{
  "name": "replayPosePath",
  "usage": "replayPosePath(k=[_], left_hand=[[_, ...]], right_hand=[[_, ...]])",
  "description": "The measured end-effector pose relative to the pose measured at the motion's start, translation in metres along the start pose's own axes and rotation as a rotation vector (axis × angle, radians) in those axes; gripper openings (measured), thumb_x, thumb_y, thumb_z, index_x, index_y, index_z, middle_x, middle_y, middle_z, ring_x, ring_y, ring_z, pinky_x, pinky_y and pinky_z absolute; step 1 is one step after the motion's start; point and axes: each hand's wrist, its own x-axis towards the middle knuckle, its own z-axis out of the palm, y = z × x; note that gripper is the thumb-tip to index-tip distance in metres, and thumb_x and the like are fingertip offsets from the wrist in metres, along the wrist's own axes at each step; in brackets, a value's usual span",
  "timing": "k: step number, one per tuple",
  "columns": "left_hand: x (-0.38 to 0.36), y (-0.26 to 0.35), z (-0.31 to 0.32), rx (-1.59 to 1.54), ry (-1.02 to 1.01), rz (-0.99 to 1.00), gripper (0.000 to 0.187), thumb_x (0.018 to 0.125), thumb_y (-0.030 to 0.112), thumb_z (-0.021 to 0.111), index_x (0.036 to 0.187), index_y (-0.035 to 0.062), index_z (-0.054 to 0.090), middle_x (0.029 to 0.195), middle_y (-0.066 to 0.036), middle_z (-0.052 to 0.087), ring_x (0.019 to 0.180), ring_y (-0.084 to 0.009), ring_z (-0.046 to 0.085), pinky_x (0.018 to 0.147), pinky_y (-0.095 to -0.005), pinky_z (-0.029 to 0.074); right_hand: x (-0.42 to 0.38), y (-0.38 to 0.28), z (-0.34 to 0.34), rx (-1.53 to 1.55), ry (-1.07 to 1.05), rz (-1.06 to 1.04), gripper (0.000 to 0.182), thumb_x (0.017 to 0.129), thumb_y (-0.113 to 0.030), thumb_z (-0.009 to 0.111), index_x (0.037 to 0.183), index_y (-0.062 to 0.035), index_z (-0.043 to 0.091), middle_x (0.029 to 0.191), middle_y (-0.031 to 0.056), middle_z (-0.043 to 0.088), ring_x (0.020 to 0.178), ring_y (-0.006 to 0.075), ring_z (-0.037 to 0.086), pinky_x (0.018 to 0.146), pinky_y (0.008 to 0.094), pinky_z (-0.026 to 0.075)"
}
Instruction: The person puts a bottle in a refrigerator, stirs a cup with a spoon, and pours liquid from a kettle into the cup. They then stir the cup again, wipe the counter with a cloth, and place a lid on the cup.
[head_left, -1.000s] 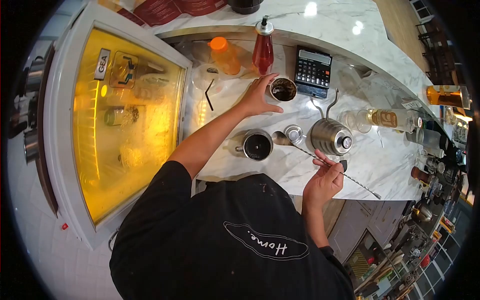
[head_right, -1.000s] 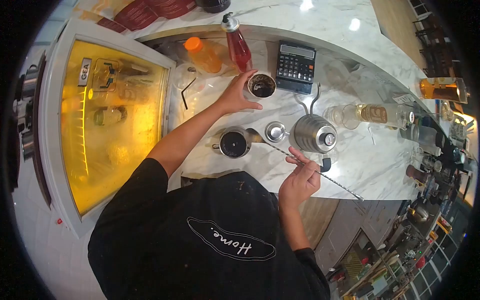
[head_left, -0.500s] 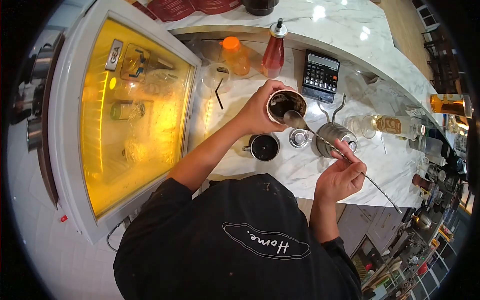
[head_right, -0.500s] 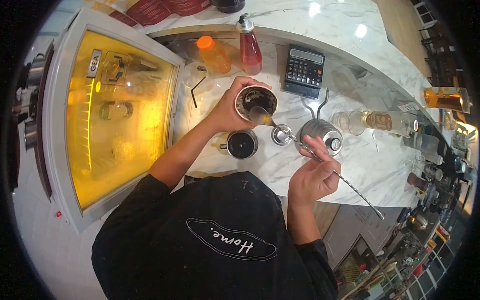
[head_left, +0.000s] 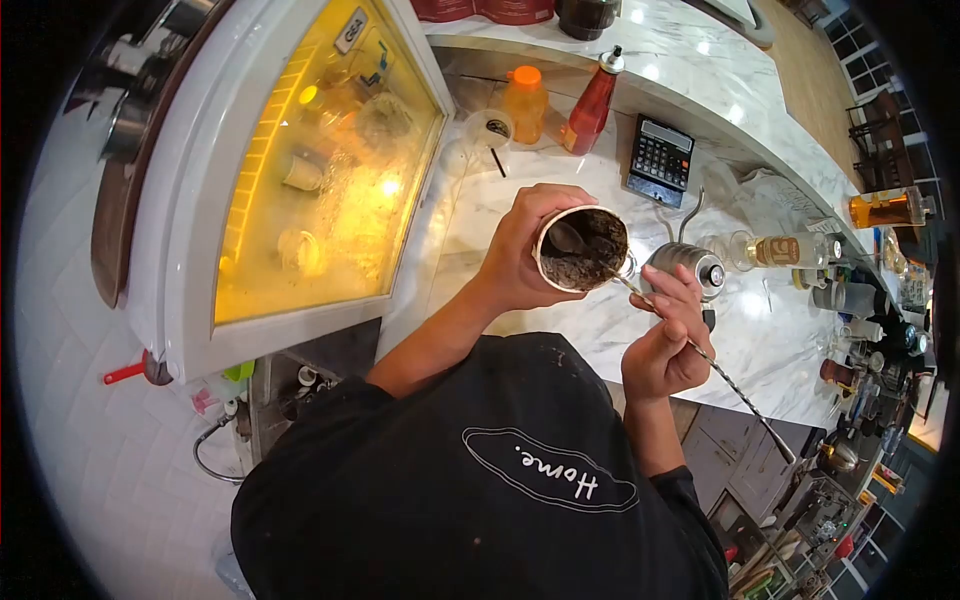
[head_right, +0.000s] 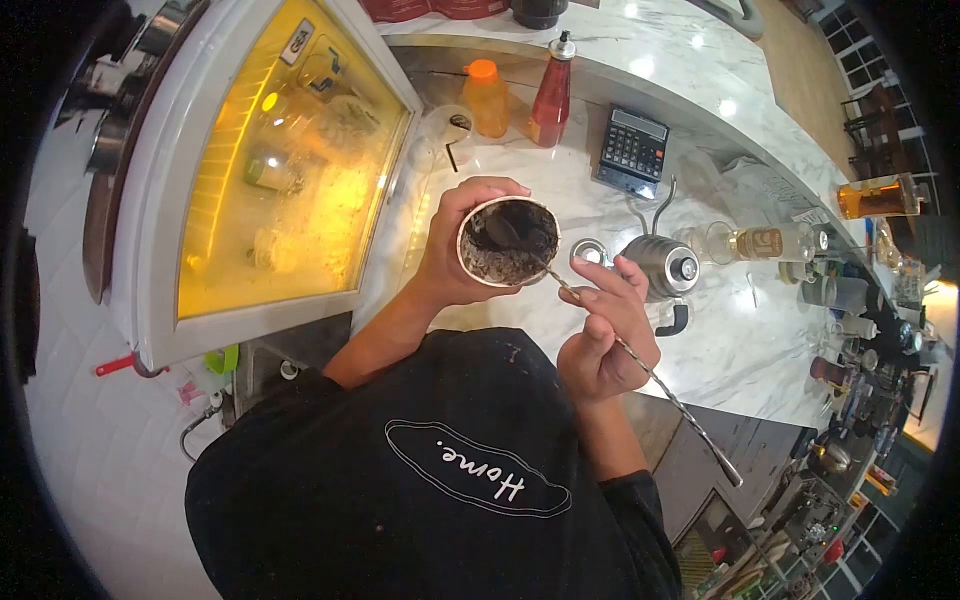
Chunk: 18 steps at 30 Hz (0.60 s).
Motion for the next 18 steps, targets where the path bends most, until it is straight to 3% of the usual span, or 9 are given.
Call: replayPosePath(k=[4, 7, 10, 14, 18], left_hand=[[-0.007, 0.010, -0.008, -0.007, 0.061, 0.104, 0.097, 0.061, 0.013, 0.101, 0.135, 0.0082, 0.038, 0.135, -0.024, 0.055, 0.126, -0.0318, 0.057, 0.104, -0.0420, 0.051], [-0.013, 0.020, -0.013, 0.021, 0.121, 0.148, 0.098, 0.062, 0.013, 0.101, 0.135, 0.0091, 0.036, 0.135, -0.026, 0.053, 0.125, -0.0317, 0.056, 0.103, -0.0414, 0.051], [-0.019, 0.026, -0.016, 0.021, 0.172, 0.186, 0.098, 0.062, 0.013, 0.101, 0.134, 0.0102, 0.034, 0.134, -0.026, 0.051, 0.124, -0.0319, 0.056, 0.103, -0.0409, 0.051], [-0.019, 0.036, -0.023, 0.062, 0.206, 0.236, 0.097, 0.065, 0.013, 0.100, 0.134, 0.0113, 0.033, 0.133, -0.026, 0.051, 0.121, -0.0315, 0.057, 0.101, -0.0403, 0.051], [-0.018, 0.050, -0.032, 0.141, 0.238, 0.260, 0.089, 0.066, 0.016, 0.099, 0.131, 0.0094, 0.038, 0.128, -0.023, 0.055, 0.116, -0.0315, 0.059, 0.097, -0.0404, 0.051]], right_hand=[[-0.004, -0.026, 0.005, -0.011, -0.028, -0.055, 0.041, 0.112, -0.033, 0.046, 0.099, -0.0001, 0.064, 0.081, 0.0171, 0.075, 0.093, 0.0363, 0.076, 0.103, 0.0592, 0.046], [-0.001, -0.044, 0.010, -0.018, -0.063, -0.082, 0.034, 0.110, -0.036, 0.051, 0.102, -0.0060, 0.063, 0.080, 0.0095, 0.076, 0.095, 0.0338, 0.077, 0.100, 0.0573, 0.046], [0.001, -0.055, 0.013, -0.041, -0.118, -0.154, 0.032, 0.110, -0.036, 0.052, 0.103, -0.0064, 0.063, 0.082, 0.0085, 0.076, 0.096, 0.0340, 0.077, 0.099, 0.0585, 0.046], [0.006, -0.068, 0.018, -0.088, -0.211, -0.211, 0.038, 0.113, -0.036, 0.042, 0.106, -0.0049, 0.062, 0.082, 0.0114, 0.076, 0.096, 0.0347, 0.077, 0.102, 0.0586, 0.047], [0.008, -0.074, 0.025, -0.080, -0.237, -0.239, 0.036, 0.113, -0.036, 0.043, 0.107, -0.0059, 0.062, 0.084, 0.0107, 0.076, 0.098, 0.0349, 0.076, 0.103, 0.0592, 0.047]])
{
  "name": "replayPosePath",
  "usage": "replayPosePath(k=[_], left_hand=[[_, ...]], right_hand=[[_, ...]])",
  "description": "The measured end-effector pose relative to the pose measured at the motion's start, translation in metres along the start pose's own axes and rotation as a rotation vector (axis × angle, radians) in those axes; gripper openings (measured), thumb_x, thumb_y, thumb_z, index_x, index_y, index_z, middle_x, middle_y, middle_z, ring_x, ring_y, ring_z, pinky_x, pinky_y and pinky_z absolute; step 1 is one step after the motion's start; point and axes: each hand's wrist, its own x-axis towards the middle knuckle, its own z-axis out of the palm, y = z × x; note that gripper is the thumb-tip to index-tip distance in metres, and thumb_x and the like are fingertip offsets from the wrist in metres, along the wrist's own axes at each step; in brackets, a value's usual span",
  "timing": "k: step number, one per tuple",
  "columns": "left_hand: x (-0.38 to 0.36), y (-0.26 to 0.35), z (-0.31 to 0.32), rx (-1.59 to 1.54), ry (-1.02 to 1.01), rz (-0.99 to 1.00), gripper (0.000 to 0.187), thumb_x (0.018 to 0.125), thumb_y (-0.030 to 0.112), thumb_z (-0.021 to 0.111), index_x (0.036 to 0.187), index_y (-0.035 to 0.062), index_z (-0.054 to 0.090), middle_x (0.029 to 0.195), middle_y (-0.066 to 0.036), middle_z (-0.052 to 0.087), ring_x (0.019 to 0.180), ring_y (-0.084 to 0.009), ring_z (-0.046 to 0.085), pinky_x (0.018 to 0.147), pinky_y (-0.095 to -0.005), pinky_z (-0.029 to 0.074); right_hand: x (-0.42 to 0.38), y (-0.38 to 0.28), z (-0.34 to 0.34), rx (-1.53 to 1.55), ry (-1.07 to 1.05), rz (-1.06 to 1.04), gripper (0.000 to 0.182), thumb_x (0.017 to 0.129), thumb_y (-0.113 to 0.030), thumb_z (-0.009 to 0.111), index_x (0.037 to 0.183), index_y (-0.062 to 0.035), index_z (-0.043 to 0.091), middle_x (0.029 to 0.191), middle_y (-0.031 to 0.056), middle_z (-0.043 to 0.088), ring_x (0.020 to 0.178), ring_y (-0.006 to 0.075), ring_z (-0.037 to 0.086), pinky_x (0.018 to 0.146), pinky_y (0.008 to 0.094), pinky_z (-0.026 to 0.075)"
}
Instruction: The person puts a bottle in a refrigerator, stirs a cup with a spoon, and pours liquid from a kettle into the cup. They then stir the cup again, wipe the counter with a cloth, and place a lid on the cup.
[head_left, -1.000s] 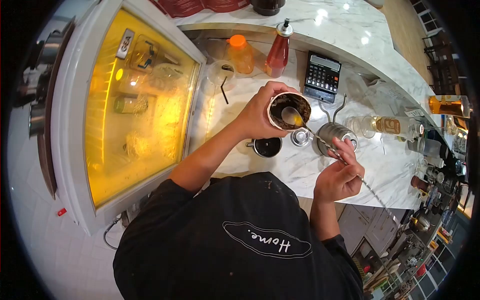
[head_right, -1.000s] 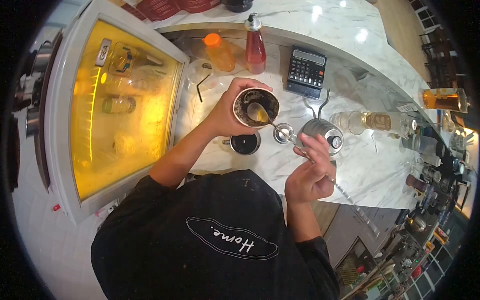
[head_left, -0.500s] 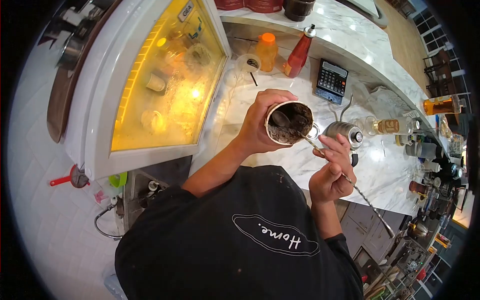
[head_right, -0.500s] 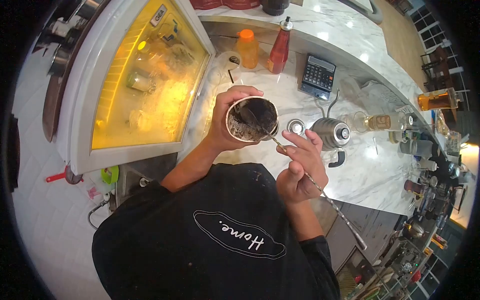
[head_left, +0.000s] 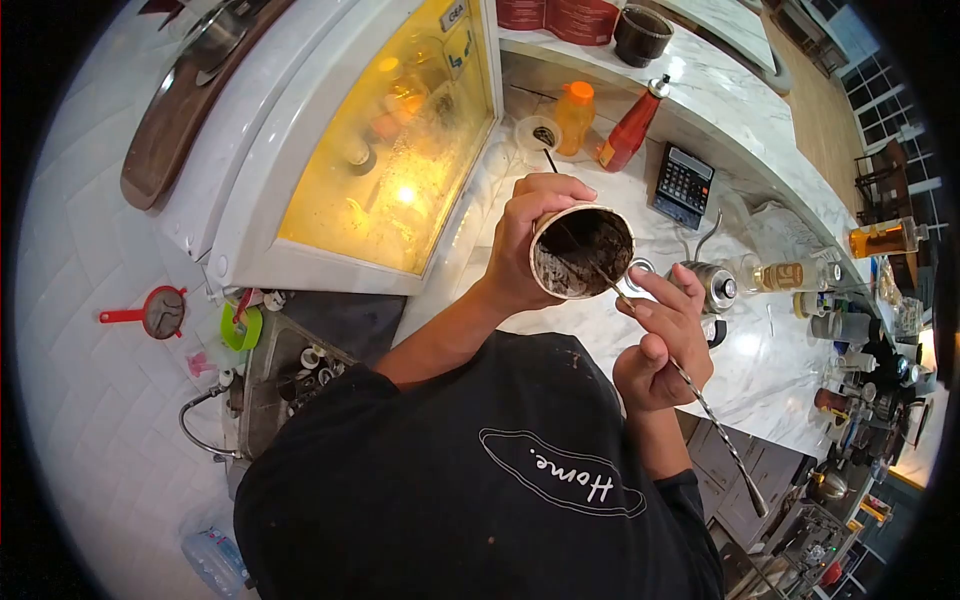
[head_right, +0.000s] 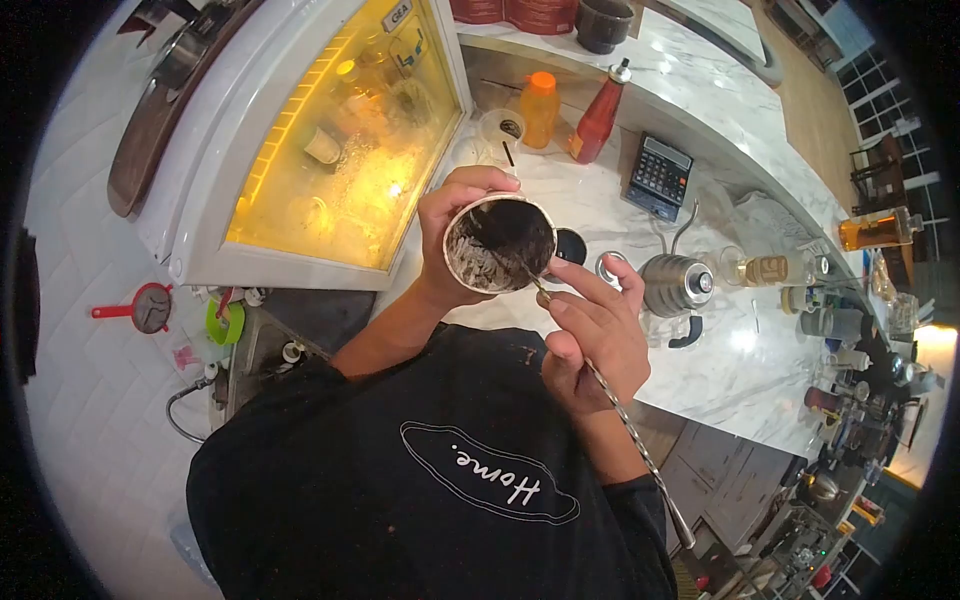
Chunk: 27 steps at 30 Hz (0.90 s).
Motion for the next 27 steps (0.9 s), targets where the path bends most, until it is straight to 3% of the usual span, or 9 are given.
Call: replayPosePath(k=[2, 5, 8, 17, 20, 22, 27], left_hand=[[0.005, 0.006, 0.000, -0.003, 0.072, -0.001, 0.080, 0.066, 0.019, 0.099, 0.125, 0.0070, 0.047, 0.119, -0.019, 0.063, 0.110, -0.0323, 0.061, 0.092, -0.0407, 0.050], [0.008, 0.009, -0.008, 0.026, 0.066, 0.025, 0.077, 0.066, 0.019, 0.098, 0.125, 0.0062, 0.051, 0.119, -0.019, 0.063, 0.108, -0.0321, 0.062, 0.092, -0.0405, 0.050], [0.005, 0.008, -0.016, 0.043, -0.002, 0.037, 0.082, 0.069, 0.018, 0.098, 0.130, 0.0061, 0.044, 0.126, -0.022, 0.057, 0.115, -0.0301, 0.060, 0.097, -0.0406, 0.052], [0.005, 0.009, -0.016, 0.139, 0.021, 0.088, 0.083, 0.069, 0.017, 0.097, 0.132, 0.0072, 0.043, 0.124, -0.021, 0.057, 0.111, -0.0296, 0.061, 0.095, -0.0400, 0.052], [0.007, 0.015, -0.007, 0.069, 0.138, 0.069, 0.072, 0.068, 0.014, 0.096, 0.123, 0.0053, 0.052, 0.116, -0.019, 0.064, 0.104, -0.0329, 0.063, 0.090, -0.0408, 0.051], [0.007, 0.015, -0.006, 0.066, 0.131, 0.078, 0.072, 0.068, 0.013, 0.096, 0.124, 0.0052, 0.052, 0.116, -0.019, 0.064, 0.104, -0.0330, 0.063, 0.090, -0.0410, 0.051], [0.006, 0.012, 0.001, 0.054, 0.118, 0.093, 0.072, 0.068, 0.013, 0.096, 0.124, 0.0053, 0.052, 0.116, -0.019, 0.064, 0.104, -0.0326, 0.063, 0.090, -0.0408, 0.051]], right_hand=[[0.003, -0.003, 0.003, 0.013, -0.006, -0.011, 0.036, 0.113, -0.036, 0.043, 0.106, -0.0060, 0.062, 0.084, 0.0104, 0.076, 0.098, 0.0350, 0.076, 0.103, 0.0598, 0.046], [0.006, -0.007, 0.006, 0.034, -0.021, -0.017, 0.037, 0.113, -0.036, 0.043, 0.103, -0.0056, 0.062, 0.083, 0.0102, 0.075, 0.097, 0.0349, 0.076, 0.103, 0.0607, 0.046], [0.008, -0.007, 0.007, 0.054, -0.036, -0.016, 0.038, 0.113, -0.036, 0.043, 0.100, -0.0047, 0.061, 0.082, 0.0107, 0.075, 0.096, 0.0350, 0.076, 0.103, 0.0616, 0.045], [0.011, -0.007, 0.009, 0.027, -0.008, -0.028, 0.039, 0.114, -0.031, 0.039, 0.096, -0.0039, 0.060, 0.072, 0.0098, 0.073, 0.097, 0.0361, 0.076, 0.106, 0.0627, 0.042], [0.008, -0.005, 0.012, 0.061, 0.032, -0.004, 0.036, 0.113, -0.030, 0.040, 0.095, -0.0051, 0.060, 0.073, 0.0080, 0.073, 0.098, 0.0351, 0.076, 0.107, 0.0624, 0.041], [0.006, -0.005, 0.013, 0.097, 0.069, 0.014, 0.032, 0.112, -0.029, 0.045, 0.094, -0.0074, 0.061, 0.078, 0.0053, 0.075, 0.098, 0.0330, 0.076, 0.107, 0.0617, 0.040], [0.001, -0.002, 0.013, 0.147, 0.112, 0.074, 0.036, 0.113, -0.030, 0.043, 0.092, -0.0067, 0.061, 0.074, 0.0067, 0.074, 0.099, 0.0335, 0.076, 0.107, 0.0605, 0.041]])
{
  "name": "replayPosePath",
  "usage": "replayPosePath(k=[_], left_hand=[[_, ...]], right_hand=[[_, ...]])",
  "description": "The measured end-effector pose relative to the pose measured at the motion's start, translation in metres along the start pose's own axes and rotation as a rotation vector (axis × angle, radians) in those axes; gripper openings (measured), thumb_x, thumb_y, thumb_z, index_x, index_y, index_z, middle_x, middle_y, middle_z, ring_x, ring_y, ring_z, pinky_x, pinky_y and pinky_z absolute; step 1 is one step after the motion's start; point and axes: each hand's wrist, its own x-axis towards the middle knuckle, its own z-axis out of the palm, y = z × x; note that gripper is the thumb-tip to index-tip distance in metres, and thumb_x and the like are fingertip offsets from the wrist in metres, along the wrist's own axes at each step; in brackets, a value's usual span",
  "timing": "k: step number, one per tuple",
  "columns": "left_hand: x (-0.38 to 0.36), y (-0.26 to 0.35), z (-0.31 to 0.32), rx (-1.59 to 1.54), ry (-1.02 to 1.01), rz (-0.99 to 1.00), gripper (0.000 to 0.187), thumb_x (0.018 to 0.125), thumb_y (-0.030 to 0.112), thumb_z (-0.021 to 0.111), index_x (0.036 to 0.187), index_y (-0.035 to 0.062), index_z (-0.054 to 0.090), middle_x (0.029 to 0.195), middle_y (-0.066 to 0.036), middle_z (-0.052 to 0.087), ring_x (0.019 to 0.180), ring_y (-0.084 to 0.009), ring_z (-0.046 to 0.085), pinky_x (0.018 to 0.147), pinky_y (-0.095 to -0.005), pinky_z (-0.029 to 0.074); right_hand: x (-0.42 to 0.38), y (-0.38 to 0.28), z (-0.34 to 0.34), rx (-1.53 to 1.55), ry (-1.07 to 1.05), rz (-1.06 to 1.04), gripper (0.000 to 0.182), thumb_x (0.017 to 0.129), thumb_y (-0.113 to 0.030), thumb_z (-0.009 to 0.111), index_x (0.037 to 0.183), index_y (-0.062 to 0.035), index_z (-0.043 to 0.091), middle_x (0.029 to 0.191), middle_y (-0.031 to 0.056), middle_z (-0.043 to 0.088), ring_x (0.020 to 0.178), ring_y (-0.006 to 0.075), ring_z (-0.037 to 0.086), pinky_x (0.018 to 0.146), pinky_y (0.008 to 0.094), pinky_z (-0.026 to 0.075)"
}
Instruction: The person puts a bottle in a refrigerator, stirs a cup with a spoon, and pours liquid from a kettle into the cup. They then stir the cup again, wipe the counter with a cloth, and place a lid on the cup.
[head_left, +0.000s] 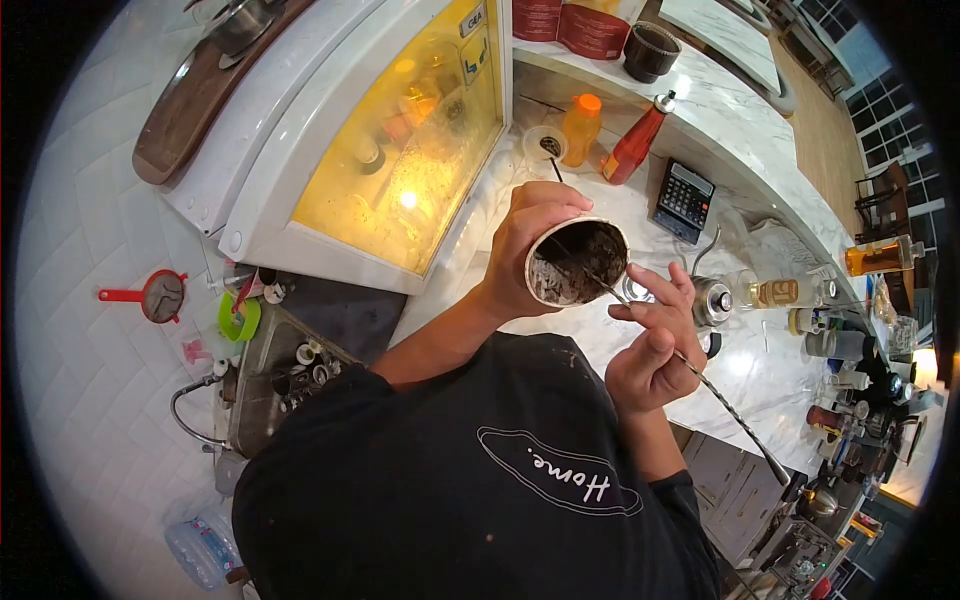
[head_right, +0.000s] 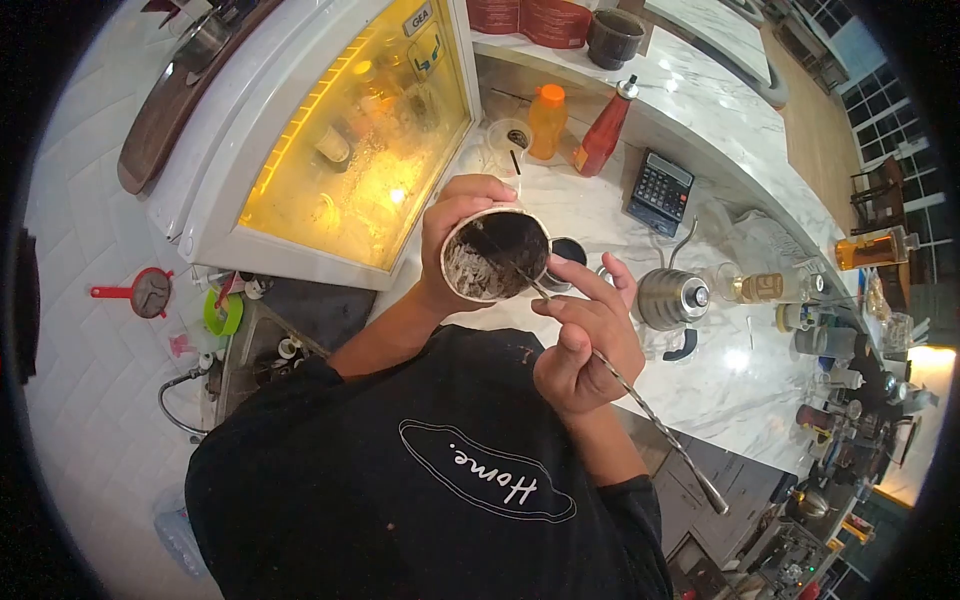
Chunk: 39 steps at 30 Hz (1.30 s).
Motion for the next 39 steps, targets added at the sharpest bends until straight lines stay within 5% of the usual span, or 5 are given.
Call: replayPosePath(k=[10, 16, 30, 34, 39], left_hand=[[-0.005, -0.006, 0.009, 0.015, -0.059, -0.028, 0.074, 0.066, 0.012, 0.096, 0.126, 0.0065, 0.052, 0.116, -0.017, 0.065, 0.104, -0.0327, 0.063, 0.090, -0.0415, 0.050], [-0.006, -0.012, 0.002, 0.058, -0.147, -0.039, 0.080, 0.067, 0.014, 0.097, 0.130, 0.0068, 0.049, 0.120, -0.020, 0.062, 0.109, -0.0325, 0.063, 0.093, -0.0415, 0.052], [-0.039, -0.028, -0.011, 0.089, -0.212, -0.289, 0.081, 0.065, 0.008, 0.097, 0.132, 0.0043, 0.052, 0.125, -0.016, 0.063, 0.117, -0.0298, 0.062, 0.100, -0.0388, 0.051], [-0.068, -0.037, -0.020, 0.213, -0.239, -0.435, 0.076, 0.067, 0.009, 0.097, 0.130, 0.0028, 0.054, 0.124, -0.013, 0.063, 0.112, -0.0242, 0.066, 0.097, -0.0351, 0.053], [-0.089, -0.044, -0.021, 0.244, -0.243, -0.563, 0.075, 0.067, 0.009, 0.097, 0.129, 0.0030, 0.055, 0.122, -0.011, 0.063, 0.111, -0.0214, 0.066, 0.097, -0.0341, 0.054]], right_hand=[[-0.009, 0.003, -0.014, 0.102, 0.067, 0.141, 0.040, 0.114, -0.031, 0.039, 0.095, -0.0039, 0.061, 0.071, 0.0107, 0.073, 0.104, 0.0363, 0.075, 0.110, 0.0606, 0.038], [-0.012, 0.015, -0.016, 0.333, 0.209, 0.456, 0.039, 0.115, -0.030, 0.036, 0.102, -0.0001, 0.057, 0.078, 0.0188, 0.074, 0.104, 0.0350, 0.075, 0.116, 0.0596, 0.037], [-0.014, 0.043, -0.056, 0.374, 0.527, 0.602, 0.040, 0.114, -0.032, 0.043, 0.098, 0.0021, 0.058, 0.087, 0.0232, 0.072, 0.096, 0.0360, 0.075, 0.102, 0.0475, 0.053], [-0.043, 0.070, -0.060, 0.123, 0.597, 0.773, 0.040, 0.114, -0.029, 0.045, 0.097, 0.0036, 0.061, 0.091, 0.0189, 0.074, 0.092, 0.0282, 0.075, 0.089, 0.0361, 0.057], [-0.097, 0.103, -0.043, -0.147, 0.333, 0.788, 0.037, 0.111, -0.017, 0.048, 0.102, 0.0049, 0.076, 0.098, 0.0120, 0.078, 0.087, 0.0139, 0.071, 0.086, 0.0307, 0.051]])
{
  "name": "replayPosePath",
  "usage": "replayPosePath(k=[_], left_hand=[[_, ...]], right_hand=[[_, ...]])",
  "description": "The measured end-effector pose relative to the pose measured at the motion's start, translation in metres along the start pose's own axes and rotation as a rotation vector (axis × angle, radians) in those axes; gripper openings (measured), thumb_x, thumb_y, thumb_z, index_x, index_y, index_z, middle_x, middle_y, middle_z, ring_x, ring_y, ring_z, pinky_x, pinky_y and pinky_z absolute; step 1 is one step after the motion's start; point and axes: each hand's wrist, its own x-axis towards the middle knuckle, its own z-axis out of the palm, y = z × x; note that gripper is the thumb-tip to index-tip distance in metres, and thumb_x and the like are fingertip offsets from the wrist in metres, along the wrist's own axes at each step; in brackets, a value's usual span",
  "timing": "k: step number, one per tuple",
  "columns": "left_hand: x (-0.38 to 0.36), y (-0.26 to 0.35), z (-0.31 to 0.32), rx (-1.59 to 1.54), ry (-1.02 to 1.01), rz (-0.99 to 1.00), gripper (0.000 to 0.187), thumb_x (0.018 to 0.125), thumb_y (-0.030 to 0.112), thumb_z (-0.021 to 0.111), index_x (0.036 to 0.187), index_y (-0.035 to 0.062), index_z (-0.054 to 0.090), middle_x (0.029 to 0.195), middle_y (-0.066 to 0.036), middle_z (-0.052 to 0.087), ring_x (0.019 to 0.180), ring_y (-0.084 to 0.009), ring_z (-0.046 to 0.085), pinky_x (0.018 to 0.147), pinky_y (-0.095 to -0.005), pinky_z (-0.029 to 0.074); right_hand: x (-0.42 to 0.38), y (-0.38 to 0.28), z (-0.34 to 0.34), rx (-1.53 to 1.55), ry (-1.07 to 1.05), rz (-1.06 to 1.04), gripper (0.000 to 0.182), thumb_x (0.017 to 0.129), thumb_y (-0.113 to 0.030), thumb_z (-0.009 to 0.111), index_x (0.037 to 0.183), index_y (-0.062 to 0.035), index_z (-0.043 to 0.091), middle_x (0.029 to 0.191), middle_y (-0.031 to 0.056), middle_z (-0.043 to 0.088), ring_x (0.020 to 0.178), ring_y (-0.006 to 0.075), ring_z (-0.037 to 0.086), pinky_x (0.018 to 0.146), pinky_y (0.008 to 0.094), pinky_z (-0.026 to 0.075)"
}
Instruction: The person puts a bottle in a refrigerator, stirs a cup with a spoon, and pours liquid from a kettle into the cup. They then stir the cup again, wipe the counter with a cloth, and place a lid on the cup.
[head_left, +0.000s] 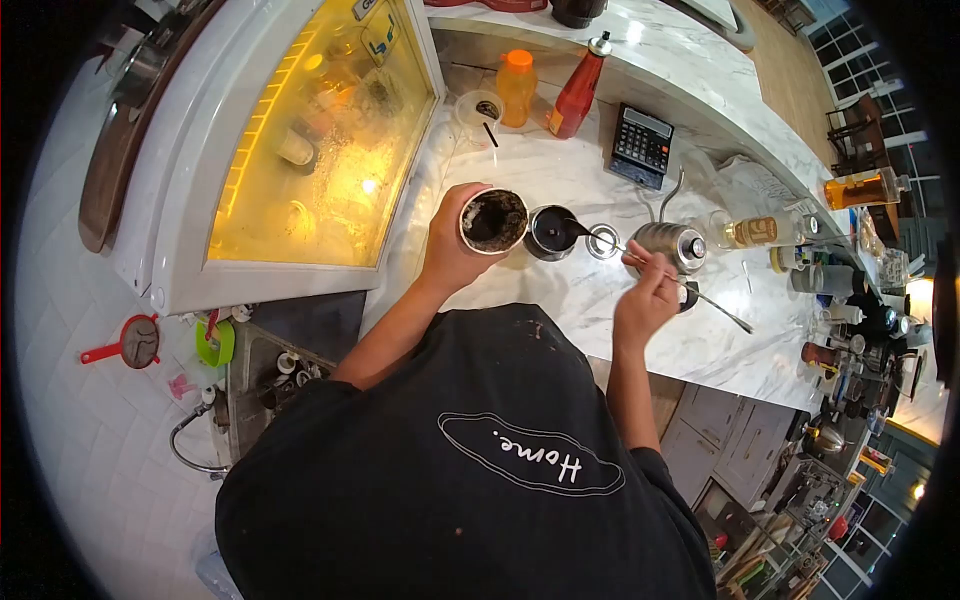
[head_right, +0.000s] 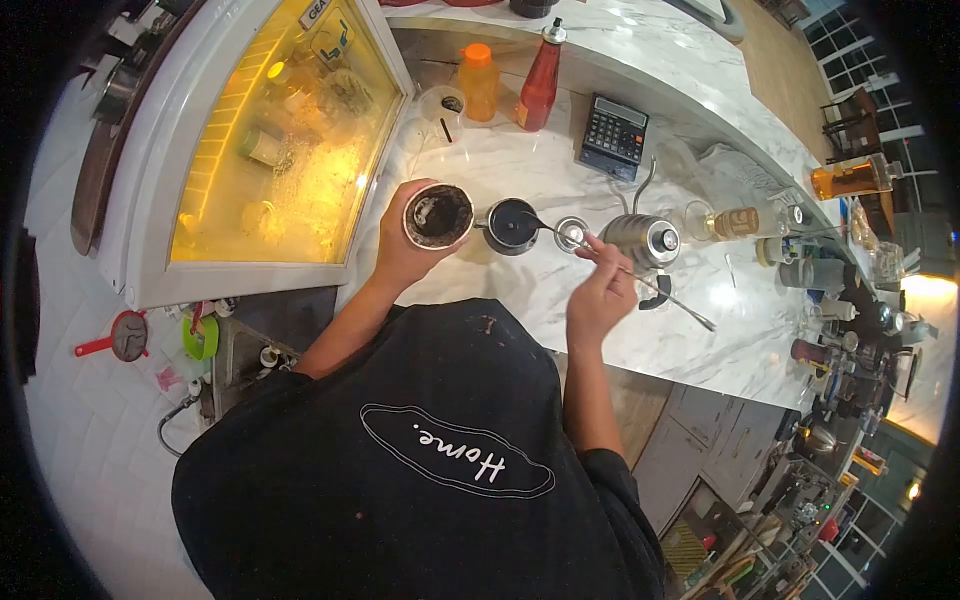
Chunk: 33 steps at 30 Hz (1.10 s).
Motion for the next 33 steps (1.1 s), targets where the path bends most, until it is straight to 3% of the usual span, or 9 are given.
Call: replayPosePath(k=[1, 3, 6, 9, 10, 13, 14, 21, 33], left_hand=[[0.002, 0.001, 0.000, 0.004, -0.008, 0.002, 0.075, 0.067, 0.010, 0.097, 0.129, 0.0031, 0.055, 0.121, -0.011, 0.063, 0.111, -0.0213, 0.066, 0.097, -0.0340, 0.054], [0.004, 0.002, 0.001, 0.009, -0.019, -0.001, 0.075, 0.067, 0.010, 0.097, 0.129, 0.0030, 0.055, 0.121, -0.011, 0.063, 0.111, -0.0212, 0.066, 0.098, -0.0340, 0.054], [0.008, 0.002, 0.002, 0.007, -0.029, -0.008, 0.075, 0.067, 0.010, 0.097, 0.129, 0.0028, 0.055, 0.122, -0.011, 0.063, 0.111, -0.0214, 0.066, 0.098, -0.0340, 0.054], [0.009, 0.002, 0.002, -0.010, -0.005, 0.034, 0.075, 0.066, 0.010, 0.097, 0.128, 0.0033, 0.056, 0.122, -0.013, 0.063, 0.111, -0.0246, 0.066, 0.097, -0.0349, 0.054], [0.009, 0.001, 0.002, -0.026, 0.025, 0.069, 0.075, 0.065, 0.011, 0.097, 0.127, 0.0039, 0.057, 0.122, -0.014, 0.064, 0.111, -0.0273, 0.066, 0.096, -0.0359, 0.053], [0.010, 0.003, 0.001, -0.064, 0.089, 0.146, 0.074, 0.063, 0.011, 0.097, 0.126, 0.0044, 0.058, 0.122, -0.015, 0.064, 0.112, -0.0307, 0.065, 0.096, -0.0370, 0.053], [0.010, 0.005, 0.000, -0.072, 0.106, 0.167, 0.074, 0.063, 0.010, 0.097, 0.126, 0.0043, 0.058, 0.122, -0.015, 0.064, 0.112, -0.0311, 0.065, 0.096, -0.0371, 0.052], [0.010, 0.008, -0.001, -0.094, 0.059, 0.215, 0.083, 0.066, 0.006, 0.097, 0.132, 0.0042, 0.047, 0.127, -0.017, 0.062, 0.118, -0.0271, 0.063, 0.102, -0.0369, 0.052], [0.002, 0.005, 0.002, -0.200, 0.031, 0.155, 0.084, 0.065, 0.002, 0.095, 0.133, 0.0041, 0.046, 0.131, -0.017, 0.060, 0.119, -0.0242, 0.064, 0.103, -0.0350, 0.053]], right_hand=[[-0.003, 0.012, 0.003, -0.065, -0.051, -0.060, 0.037, 0.112, -0.016, 0.048, 0.100, 0.0065, 0.074, 0.106, 0.0128, 0.076, 0.087, 0.0146, 0.071, 0.087, 0.0306, 0.055], [-0.007, 0.024, 0.008, -0.179, -0.115, -0.160, 0.028, 0.109, -0.012, 0.051, 0.102, 0.0022, 0.075, 0.107, 0.0122, 0.076, 0.094, 0.0190, 0.073, 0.089, 0.0341, 0.055], [-0.008, 0.029, 0.017, -0.358, -0.169, -0.495, 0.019, 0.106, -0.008, 0.057, 0.101, -0.0019, 0.075, 0.105, 0.0120, 0.076, 0.101, 0.0249, 0.073, 0.094, 0.0387, 0.054], [-0.012, 0.025, 0.023, -0.300, -0.238, -0.541, 0.007, 0.098, -0.004, 0.065, 0.095, -0.0039, 0.071, 0.100, 0.0123, 0.077, 0.103, 0.0296, 0.073, 0.101, 0.0461, 0.050], [-0.012, 0.020, 0.021, -0.322, -0.261, -0.544, 0.005, 0.098, -0.004, 0.066, 0.097, -0.0043, 0.071, 0.099, 0.0117, 0.076, 0.106, 0.0273, 0.073, 0.102, 0.0459, 0.049], [-0.012, 0.018, 0.013, -0.327, -0.267, -0.540, 0.006, 0.098, -0.003, 0.065, 0.097, -0.0038, 0.071, 0.097, 0.0111, 0.076, 0.105, 0.0277, 0.073, 0.101, 0.0465, 0.050], [-0.013, 0.015, 0.010, -0.339, -0.277, -0.532, 0.013, 0.101, -0.004, 0.061, 0.097, -0.0022, 0.074, 0.106, 0.0149, 0.077, 0.104, 0.0312, 0.071, 0.103, 0.0468, 0.050], [-0.018, 0.015, 0.022, -0.331, -0.349, -0.561, 0.014, 0.101, -0.004, 0.061, 0.096, -0.0024, 0.073, 0.100, 0.0141, 0.076, 0.105, 0.0312, 0.072, 0.103, 0.0477, 0.050], [-0.017, 0.019, 0.021, -0.356, -0.289, -0.529, 0.004, 0.097, -0.005, 0.068, 0.096, -0.0034, 0.072, 0.098, 0.0127, 0.075, 0.104, 0.0281, 0.073, 0.100, 0.0463, 0.049]])
